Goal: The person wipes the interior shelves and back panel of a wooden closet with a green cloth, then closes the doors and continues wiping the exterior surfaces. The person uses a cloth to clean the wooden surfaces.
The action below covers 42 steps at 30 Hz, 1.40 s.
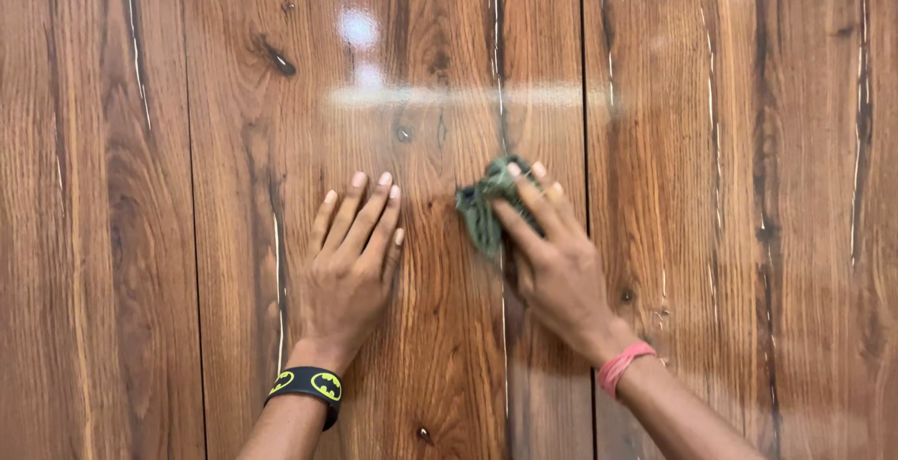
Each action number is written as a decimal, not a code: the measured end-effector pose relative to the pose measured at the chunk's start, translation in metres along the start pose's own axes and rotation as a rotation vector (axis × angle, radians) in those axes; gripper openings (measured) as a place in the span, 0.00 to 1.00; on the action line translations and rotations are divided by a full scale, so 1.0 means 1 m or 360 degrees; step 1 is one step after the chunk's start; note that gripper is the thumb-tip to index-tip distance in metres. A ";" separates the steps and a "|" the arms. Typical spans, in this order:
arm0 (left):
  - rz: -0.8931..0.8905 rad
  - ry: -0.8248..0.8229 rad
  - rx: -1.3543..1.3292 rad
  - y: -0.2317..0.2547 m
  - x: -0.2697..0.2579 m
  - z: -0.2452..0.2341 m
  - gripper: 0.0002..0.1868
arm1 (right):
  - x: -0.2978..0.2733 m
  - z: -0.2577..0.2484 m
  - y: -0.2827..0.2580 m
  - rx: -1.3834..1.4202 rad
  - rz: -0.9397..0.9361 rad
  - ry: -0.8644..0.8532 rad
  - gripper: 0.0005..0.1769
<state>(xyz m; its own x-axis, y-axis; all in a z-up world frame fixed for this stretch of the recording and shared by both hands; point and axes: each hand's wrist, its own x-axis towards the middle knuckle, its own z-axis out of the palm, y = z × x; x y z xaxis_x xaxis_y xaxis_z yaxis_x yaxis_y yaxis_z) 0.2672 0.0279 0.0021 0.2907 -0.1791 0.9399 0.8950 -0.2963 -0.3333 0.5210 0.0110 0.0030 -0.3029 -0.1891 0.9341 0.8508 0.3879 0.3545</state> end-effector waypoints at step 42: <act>-0.0164 -0.0119 -0.0190 0.080 -0.034 0.009 0.29 | -0.043 -0.008 -0.041 0.0078 0.0424 0.0139 0.27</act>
<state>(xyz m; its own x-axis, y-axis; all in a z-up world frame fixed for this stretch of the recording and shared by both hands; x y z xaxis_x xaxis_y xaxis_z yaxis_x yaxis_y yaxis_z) 0.3320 0.0187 -0.0557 0.2277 -0.0730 0.9710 0.8761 -0.4199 -0.2370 0.5027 -0.0037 -0.0518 -0.0313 -0.1508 0.9881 0.8730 0.4772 0.1005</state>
